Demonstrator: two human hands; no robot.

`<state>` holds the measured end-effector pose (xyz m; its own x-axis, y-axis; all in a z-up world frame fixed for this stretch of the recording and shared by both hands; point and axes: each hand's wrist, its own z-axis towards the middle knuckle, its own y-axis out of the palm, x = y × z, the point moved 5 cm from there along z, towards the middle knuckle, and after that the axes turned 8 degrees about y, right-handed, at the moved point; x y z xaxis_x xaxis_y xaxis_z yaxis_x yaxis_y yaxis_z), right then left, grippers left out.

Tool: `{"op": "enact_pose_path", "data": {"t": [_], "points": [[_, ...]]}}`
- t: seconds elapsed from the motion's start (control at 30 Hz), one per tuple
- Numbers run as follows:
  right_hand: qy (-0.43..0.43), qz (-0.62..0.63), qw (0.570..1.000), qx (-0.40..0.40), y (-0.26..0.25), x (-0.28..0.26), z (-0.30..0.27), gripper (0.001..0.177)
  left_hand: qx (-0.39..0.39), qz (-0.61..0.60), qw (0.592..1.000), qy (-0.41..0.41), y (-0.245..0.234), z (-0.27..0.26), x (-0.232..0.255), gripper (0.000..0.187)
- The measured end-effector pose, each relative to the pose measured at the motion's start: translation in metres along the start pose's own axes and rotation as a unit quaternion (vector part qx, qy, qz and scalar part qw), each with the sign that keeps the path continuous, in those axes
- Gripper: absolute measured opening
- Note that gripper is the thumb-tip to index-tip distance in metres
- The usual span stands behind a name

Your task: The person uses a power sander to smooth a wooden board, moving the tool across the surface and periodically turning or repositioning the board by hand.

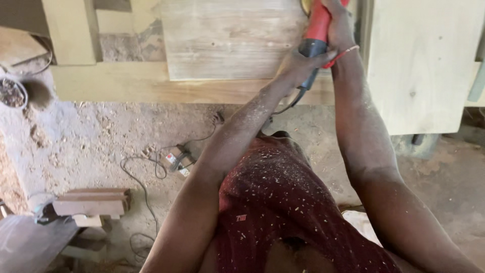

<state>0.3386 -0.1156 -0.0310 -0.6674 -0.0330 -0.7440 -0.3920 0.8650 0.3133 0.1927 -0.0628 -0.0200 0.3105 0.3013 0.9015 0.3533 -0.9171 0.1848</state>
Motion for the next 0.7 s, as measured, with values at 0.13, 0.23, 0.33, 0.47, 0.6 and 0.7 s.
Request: {"op": "enact_pose_path", "data": {"t": [0.13,0.23,0.33,0.47,0.6,0.7], "points": [[-0.011,0.016,0.999,-0.034,0.033,0.007,-0.040,0.041,0.000,0.001,1.000,-0.012,-0.009,-0.029,-0.005,0.066],[-0.011,0.002,1.000,-0.026,0.062,0.015,-0.057,0.043,0.000,0.010,1.000,-0.019,-0.025,-0.052,-0.003,0.067],[0.009,-0.016,0.999,-0.038,0.099,0.039,-0.061,0.042,0.021,0.023,0.999,-0.034,-0.058,-0.075,-0.002,0.069],[0.022,-0.054,0.997,-0.045,0.161,0.071,-0.055,0.042,0.086,-0.016,0.994,-0.063,-0.110,-0.110,-0.013,0.067],[0.068,-0.162,0.982,-0.074,0.233,0.102,-0.062,0.043,0.148,-0.028,0.986,-0.067,-0.167,-0.141,-0.030,0.061],[0.078,-0.164,0.977,-0.109,0.287,0.124,-0.064,0.047,0.190,-0.102,0.976,-0.028,-0.208,-0.163,-0.033,0.057]]}}
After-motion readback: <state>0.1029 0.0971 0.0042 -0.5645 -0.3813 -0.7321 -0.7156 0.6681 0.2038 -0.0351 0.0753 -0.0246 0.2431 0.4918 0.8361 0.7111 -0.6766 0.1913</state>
